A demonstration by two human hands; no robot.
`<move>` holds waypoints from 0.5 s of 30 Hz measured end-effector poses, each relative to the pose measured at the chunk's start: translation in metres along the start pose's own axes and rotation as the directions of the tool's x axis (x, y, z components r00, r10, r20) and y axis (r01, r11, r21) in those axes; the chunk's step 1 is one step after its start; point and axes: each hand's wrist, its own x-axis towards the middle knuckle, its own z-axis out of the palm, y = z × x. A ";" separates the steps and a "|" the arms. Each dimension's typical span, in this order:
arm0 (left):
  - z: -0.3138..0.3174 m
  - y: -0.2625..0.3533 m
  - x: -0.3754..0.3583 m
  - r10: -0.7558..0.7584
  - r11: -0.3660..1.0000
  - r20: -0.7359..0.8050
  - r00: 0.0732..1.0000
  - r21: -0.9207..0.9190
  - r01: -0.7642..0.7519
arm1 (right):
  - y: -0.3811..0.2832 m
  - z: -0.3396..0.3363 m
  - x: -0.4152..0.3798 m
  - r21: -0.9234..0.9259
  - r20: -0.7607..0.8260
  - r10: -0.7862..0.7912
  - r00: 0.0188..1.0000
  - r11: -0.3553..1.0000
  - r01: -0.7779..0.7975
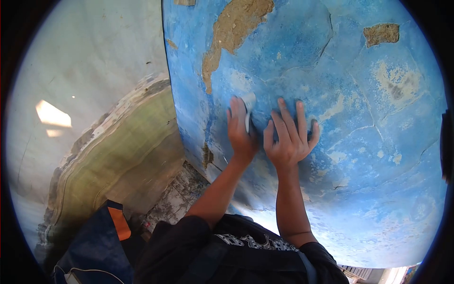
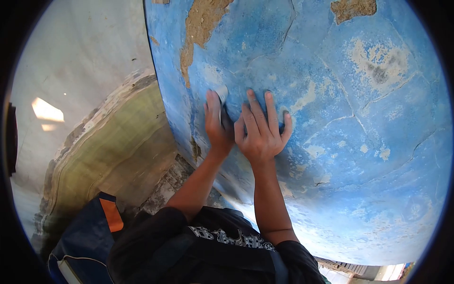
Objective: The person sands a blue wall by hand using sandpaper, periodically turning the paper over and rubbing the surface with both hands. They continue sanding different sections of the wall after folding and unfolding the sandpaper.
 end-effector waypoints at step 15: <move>0.002 -0.006 0.053 -0.050 0.997 -0.093 0.994 -0.055 0.045 | -0.007 0.015 -0.002 0.022 -0.146 0.042 0.988 0.999 -0.039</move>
